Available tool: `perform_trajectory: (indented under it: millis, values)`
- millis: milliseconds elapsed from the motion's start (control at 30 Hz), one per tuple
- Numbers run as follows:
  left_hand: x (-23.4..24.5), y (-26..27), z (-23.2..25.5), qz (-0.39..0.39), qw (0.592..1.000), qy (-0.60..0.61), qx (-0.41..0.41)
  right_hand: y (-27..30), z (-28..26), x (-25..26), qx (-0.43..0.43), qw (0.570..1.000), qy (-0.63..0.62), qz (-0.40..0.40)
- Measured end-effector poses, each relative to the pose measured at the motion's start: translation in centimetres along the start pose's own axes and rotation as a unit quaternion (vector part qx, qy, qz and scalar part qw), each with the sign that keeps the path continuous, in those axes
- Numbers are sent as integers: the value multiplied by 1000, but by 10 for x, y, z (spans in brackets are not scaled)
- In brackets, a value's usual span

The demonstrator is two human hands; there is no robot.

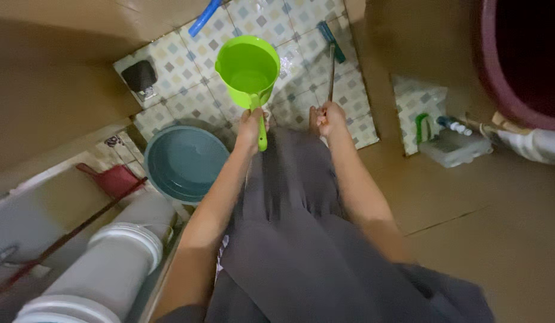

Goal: The person cleans the bathroom floor by wiping it with a floor squeegee, then scooping water from a basin with a ladle and pouring it onto the tiles.

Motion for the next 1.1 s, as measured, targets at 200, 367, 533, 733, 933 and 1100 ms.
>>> perform_trajectory:
  millis: [200,367,533,733,933,1100]
  values:
    - [-48,9,-9,50,998,-41,-9,-12,-29,24,-8,1000,-9,-17]
    - [-92,12,-36,77,997,-9,1,-24,-54,47,-36,997,66,23]
    - [-128,19,-73,95,992,86,13,6,-74,32,12,968,249,-36]
    - [-147,19,-88,107,988,111,25,16,-149,-40,241,690,669,-130]
    - [-148,20,-83,115,988,103,21,2,-196,-20,320,464,822,-79]
    - [-146,12,-72,145,987,69,9,20,-198,85,333,585,735,-85]
Point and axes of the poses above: each hand's wrist, its own y-axis away from the middle knuckle, its own x-axis out of the back of the hand, z = x × y, the point moved 10 cm from there along -y, towards the middle knuckle, and after that the axes turned 13 degrees about -y, right-handed, at the moved point
